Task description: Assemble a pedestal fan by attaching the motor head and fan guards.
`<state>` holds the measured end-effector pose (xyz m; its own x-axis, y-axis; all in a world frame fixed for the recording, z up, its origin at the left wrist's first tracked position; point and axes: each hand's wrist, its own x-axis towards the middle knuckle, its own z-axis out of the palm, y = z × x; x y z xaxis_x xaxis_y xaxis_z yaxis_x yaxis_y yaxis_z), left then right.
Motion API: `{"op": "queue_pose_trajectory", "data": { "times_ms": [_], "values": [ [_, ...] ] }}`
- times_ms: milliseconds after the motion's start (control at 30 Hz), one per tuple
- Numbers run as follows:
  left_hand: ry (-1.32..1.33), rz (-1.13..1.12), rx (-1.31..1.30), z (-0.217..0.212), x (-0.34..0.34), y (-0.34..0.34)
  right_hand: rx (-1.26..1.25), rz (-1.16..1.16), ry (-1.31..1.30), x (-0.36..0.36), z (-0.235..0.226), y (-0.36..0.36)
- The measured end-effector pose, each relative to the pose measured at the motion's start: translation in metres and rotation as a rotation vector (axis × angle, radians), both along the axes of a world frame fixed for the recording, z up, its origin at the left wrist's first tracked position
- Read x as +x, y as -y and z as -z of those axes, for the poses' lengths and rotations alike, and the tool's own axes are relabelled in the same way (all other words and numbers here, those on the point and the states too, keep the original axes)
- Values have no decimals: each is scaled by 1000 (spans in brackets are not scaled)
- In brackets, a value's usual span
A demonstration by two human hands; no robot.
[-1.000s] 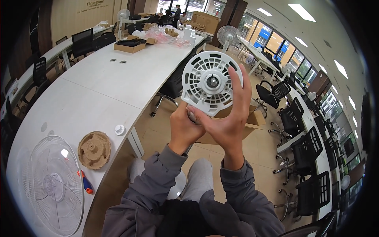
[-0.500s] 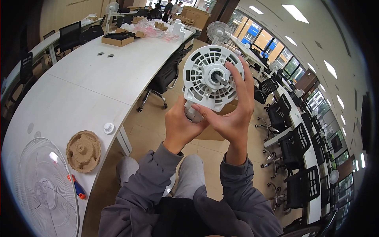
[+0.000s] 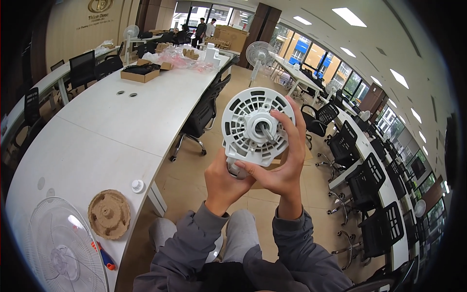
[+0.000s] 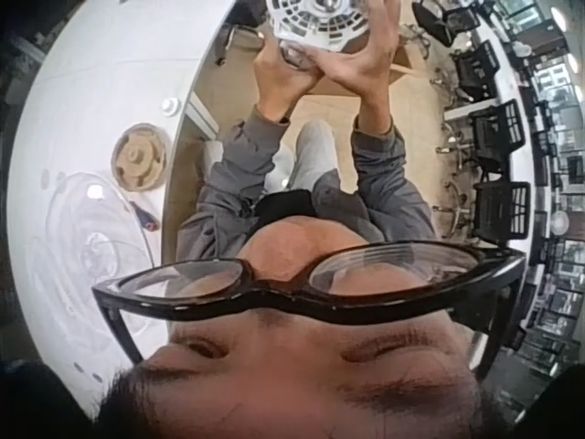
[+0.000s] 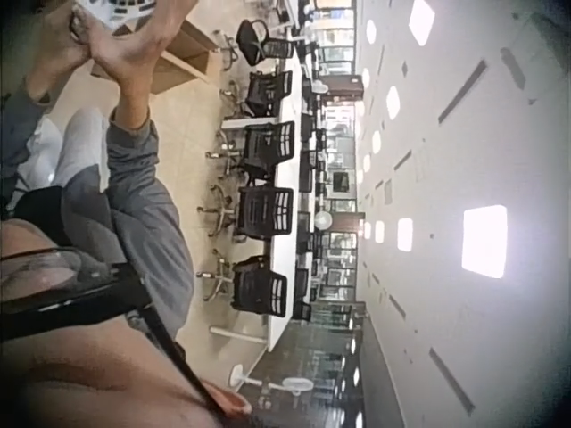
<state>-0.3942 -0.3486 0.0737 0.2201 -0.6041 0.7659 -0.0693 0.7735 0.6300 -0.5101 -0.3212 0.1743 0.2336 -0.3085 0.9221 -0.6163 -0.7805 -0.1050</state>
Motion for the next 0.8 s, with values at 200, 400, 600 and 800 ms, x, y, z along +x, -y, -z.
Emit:
{"op": "queue_pose_trajectory", "data": {
  "times_ms": [200,400,600,800],
  "values": [
    [-16,49,25,2,-2,-7,7,-157,97,0,10,2],
    [28,54,6,7,0,-8,-33,-71,86,-3,8,-6],
    [35,70,54,11,-2,-6,-124,41,39,-5,4,-5],
    [33,71,70,11,-4,-3,-136,32,41,-9,5,0]
  ]
}}
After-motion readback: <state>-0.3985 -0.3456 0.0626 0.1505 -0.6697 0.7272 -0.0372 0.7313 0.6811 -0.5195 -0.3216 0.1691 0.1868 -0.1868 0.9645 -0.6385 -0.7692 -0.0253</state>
